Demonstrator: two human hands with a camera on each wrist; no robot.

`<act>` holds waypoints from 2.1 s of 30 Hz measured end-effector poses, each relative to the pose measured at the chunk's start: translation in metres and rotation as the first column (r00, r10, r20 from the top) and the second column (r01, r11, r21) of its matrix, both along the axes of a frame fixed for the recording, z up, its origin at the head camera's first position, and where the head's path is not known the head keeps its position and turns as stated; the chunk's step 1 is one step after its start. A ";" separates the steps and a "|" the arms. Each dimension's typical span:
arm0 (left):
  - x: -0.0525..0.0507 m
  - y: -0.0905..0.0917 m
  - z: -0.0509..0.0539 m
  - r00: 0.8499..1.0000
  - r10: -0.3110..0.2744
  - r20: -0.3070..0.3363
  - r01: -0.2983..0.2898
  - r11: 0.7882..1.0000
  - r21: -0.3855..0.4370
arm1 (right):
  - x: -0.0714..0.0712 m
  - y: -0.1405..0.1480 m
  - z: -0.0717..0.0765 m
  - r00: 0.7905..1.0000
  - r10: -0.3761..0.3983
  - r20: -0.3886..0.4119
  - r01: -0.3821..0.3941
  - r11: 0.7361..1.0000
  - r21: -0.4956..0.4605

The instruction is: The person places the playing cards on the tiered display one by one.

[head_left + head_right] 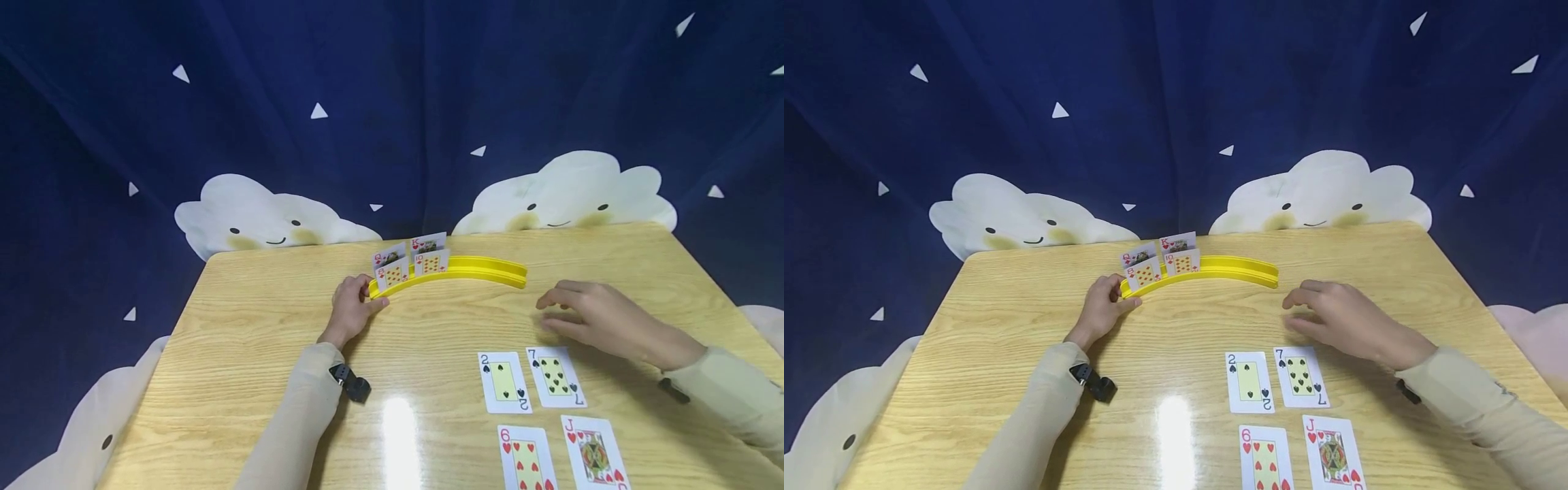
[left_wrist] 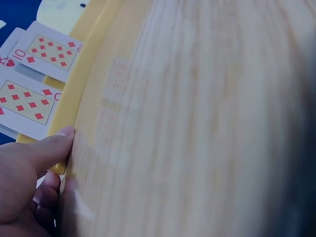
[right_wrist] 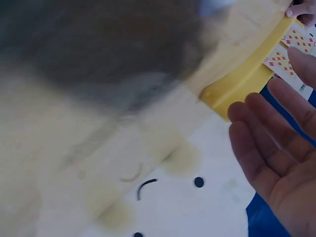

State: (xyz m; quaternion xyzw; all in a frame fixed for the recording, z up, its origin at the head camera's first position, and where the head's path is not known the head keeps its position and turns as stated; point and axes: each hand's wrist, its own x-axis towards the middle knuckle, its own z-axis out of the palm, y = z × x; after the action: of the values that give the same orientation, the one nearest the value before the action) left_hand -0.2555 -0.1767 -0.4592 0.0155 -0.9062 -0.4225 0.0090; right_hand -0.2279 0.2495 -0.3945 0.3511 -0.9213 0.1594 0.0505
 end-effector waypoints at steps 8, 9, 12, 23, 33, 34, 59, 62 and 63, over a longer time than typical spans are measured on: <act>0.000 -0.001 0.001 1.000 0.006 0.009 -0.006 1.000 -0.002 | 0.026 0.023 -0.015 0.993 -0.052 0.111 0.042 0.995 0.089; 0.000 -0.001 0.001 1.000 0.007 0.011 -0.007 1.000 -0.003 | 0.029 0.024 -0.018 0.992 -0.058 0.115 0.047 0.994 0.096; 0.000 -0.001 0.000 1.000 0.006 0.011 -0.006 1.000 -0.008 | 0.035 0.024 -0.025 0.988 -0.081 0.130 0.066 0.991 0.120; 0.000 0.001 -0.001 1.000 0.003 0.008 -0.003 1.000 -0.019 | 0.037 0.022 -0.040 0.981 -0.121 0.151 0.100 0.986 0.136; 0.000 0.000 -0.002 1.000 -0.001 -0.004 0.001 1.000 -0.022 | 0.030 0.021 -0.040 0.979 -0.099 0.180 0.082 0.992 0.097; 0.000 0.000 -0.002 1.000 -0.003 -0.004 0.002 1.000 -0.022 | 0.030 0.021 -0.040 0.975 -0.102 0.197 0.085 0.992 0.091; 0.000 0.000 -0.002 1.000 0.004 0.005 -0.004 1.000 -0.008 | 0.016 0.028 -0.034 0.955 -0.145 0.260 0.192 0.967 -0.166; 0.000 0.000 -0.001 1.000 0.006 0.002 -0.006 1.000 -0.006 | 0.011 0.029 -0.020 0.955 -0.139 0.261 0.203 0.951 -0.234; 0.000 0.000 -0.001 1.000 0.006 0.001 -0.006 1.000 -0.007 | 0.009 0.028 -0.014 0.953 -0.142 0.268 0.212 0.944 -0.252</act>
State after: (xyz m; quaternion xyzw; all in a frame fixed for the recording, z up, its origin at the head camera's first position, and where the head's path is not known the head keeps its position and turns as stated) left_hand -0.2551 -0.1768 -0.4604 0.0185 -0.9076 -0.4193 0.0098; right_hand -0.2191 0.2773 -0.4080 0.2331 -0.9168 0.3244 -0.0013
